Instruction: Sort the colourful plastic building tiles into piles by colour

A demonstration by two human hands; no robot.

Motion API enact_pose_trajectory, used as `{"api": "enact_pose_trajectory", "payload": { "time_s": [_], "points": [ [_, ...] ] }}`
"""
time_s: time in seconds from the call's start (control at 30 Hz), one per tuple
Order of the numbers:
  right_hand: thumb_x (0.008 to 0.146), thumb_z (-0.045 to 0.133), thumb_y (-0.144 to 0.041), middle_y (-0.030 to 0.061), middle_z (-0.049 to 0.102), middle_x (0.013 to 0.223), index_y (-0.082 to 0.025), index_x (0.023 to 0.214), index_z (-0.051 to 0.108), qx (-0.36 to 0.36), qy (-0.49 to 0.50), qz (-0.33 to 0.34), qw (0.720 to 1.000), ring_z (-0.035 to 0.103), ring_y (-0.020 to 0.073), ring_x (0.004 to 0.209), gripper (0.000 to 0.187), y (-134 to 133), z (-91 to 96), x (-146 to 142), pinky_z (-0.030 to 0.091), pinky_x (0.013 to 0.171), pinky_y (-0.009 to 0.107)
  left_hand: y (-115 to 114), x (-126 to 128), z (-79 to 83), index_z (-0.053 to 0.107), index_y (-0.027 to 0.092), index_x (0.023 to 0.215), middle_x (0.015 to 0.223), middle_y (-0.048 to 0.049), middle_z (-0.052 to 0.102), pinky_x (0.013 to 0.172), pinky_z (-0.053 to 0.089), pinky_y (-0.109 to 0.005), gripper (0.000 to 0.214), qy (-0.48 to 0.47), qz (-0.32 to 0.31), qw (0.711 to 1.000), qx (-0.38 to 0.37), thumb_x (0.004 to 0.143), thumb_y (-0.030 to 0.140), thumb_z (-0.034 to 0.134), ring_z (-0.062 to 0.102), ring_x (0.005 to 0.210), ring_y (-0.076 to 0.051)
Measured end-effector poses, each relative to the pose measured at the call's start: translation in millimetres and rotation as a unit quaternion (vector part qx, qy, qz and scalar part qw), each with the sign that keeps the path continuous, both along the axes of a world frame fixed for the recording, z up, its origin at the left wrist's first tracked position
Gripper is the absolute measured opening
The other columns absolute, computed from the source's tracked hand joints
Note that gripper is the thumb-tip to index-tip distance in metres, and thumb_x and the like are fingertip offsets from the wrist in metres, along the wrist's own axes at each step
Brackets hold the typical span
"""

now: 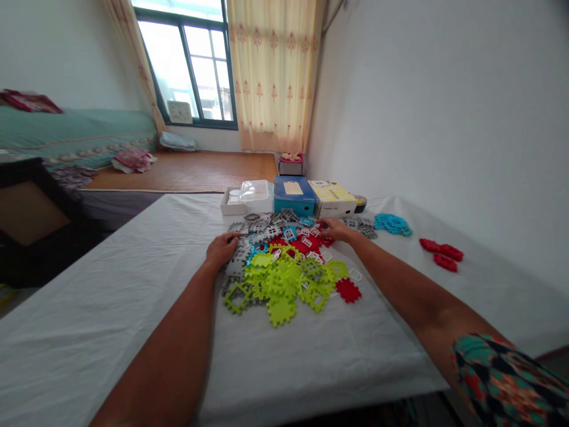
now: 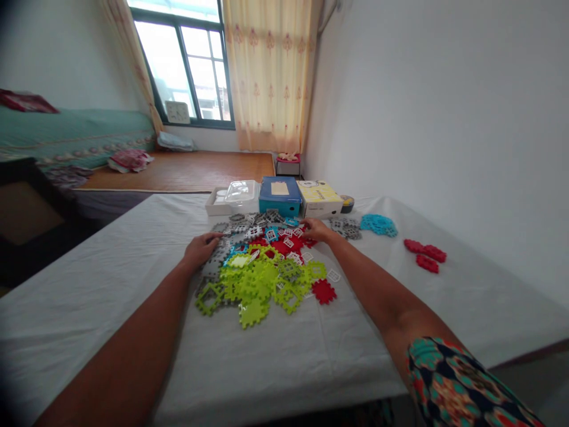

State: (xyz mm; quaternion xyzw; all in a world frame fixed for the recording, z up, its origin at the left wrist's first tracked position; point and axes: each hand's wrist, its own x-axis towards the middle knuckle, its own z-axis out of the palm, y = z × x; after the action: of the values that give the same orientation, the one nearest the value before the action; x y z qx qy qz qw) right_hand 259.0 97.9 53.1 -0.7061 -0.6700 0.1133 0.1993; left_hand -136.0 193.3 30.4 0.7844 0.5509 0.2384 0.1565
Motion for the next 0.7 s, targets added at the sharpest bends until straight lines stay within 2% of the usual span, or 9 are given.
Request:
{"api": "enact_pose_trajectory", "payload": {
  "time_s": [0.1,0.17,0.3,0.4,0.5,0.57,0.63,0.7],
  "points": [
    [0.072,0.069,-0.017,0.0051,0.073,0.093,-0.015,0.107,0.068,-0.002,0.077,0.018,0.997,0.067,0.0163,0.079,0.035,-3.4,9.0,-1.3,0.054,0.073,0.026,0.1,0.3,0.4,0.070,0.028,0.114,0.117,0.0003,0.070,0.086,0.047,-0.027,0.036,0.005,0.002,1.000,0.000,0.086,0.031,0.047,0.062,0.107,-0.020],
    [0.075,0.066,-0.019,0.0039,0.073,0.086,-0.014,0.102,0.069,0.019,0.110,0.051,0.992,0.067,0.0154,0.076,0.028,-9.8,16.8,-7.4,0.054,0.072,0.026,0.2,0.2,0.3,0.069,0.028,0.115,0.117,0.0002,0.070,0.087,0.047,-0.027,0.037,0.009,0.001,1.000,0.002,0.086,0.031,0.047,0.062,0.107,-0.020],
    [0.079,0.061,-0.023,0.0042,0.074,0.089,-0.017,0.095,0.071,0.113,0.070,0.070,0.989,0.067,0.0162,0.080,0.019,-32.8,33.8,-21.0,0.052,0.078,0.028,1.3,-1.0,-1.3,0.070,0.027,0.115,0.116,0.0001,0.070,0.086,0.048,-0.026,0.038,0.013,-0.003,1.000,0.008,0.086,0.032,0.046,0.064,0.105,-0.020],
    [0.081,0.059,-0.028,0.0052,0.073,0.090,-0.017,0.094,0.070,0.173,0.051,0.015,0.984,0.066,0.0172,0.080,0.020,-56.4,41.1,-9.8,0.053,0.078,0.030,2.8,-2.3,-2.7,0.070,0.026,0.115,0.116,-0.0009,0.070,0.087,0.048,-0.027,0.038,0.007,-0.008,1.000,0.013,0.086,0.033,0.045,0.064,0.106,-0.020],
    [0.079,0.061,-0.030,0.0070,0.072,0.088,-0.016,0.093,0.067,0.219,0.089,-0.103,0.966,0.066,0.0188,0.080,0.021,-83.6,38.0,32.8,0.054,0.076,0.032,4.9,-3.5,-3.8,0.069,0.026,0.115,0.117,-0.0007,0.070,0.086,0.048,-0.027,0.038,0.005,-0.008,1.000,0.005,0.086,0.034,0.045,0.064,0.105,-0.020],
    [0.077,0.060,-0.027,0.0072,0.071,0.084,-0.015,0.090,0.063,0.239,0.171,-0.209,0.933,0.066,0.0179,0.075,0.018,-105.7,30.3,74.9,0.056,0.070,0.030,6.3,-4.2,-4.2,0.069,0.027,0.115,0.116,-0.0003,0.070,0.085,0.048,-0.027,0.038,0.006,-0.008,1.000,0.004,0.086,0.034,0.046,0.064,0.104,-0.020],
    [0.076,0.059,-0.024,0.0061,0.069,0.079,-0.015,0.089,0.060,0.260,0.277,-0.311,0.871,0.067,0.0156,0.069,0.016,-132.8,20.1,120.3,0.056,0.061,0.026,7.6,-4.9,-4.4,0.068,0.027,0.116,0.117,-0.0012,0.070,0.085,0.048,-0.028,0.038,0.011,-0.010,1.000,0.007,0.086,0.035,0.045,0.064,0.105,-0.021],
    [0.075,0.059,-0.022,0.0046,0.067,0.075,-0.016,0.089,0.058,0.288,0.335,-0.403,0.802,0.065,0.0133,0.060,0.015,-164.4,9.6,161.9,0.054,0.053,0.023,8.7,-5.4,-4.3,0.068,0.026,0.117,0.117,-0.0022,0.069,0.085,0.049,-0.029,0.039,0.017,-0.012,1.000,0.009,0.087,0.035,0.045,0.063,0.107,-0.022]
  ]
}}
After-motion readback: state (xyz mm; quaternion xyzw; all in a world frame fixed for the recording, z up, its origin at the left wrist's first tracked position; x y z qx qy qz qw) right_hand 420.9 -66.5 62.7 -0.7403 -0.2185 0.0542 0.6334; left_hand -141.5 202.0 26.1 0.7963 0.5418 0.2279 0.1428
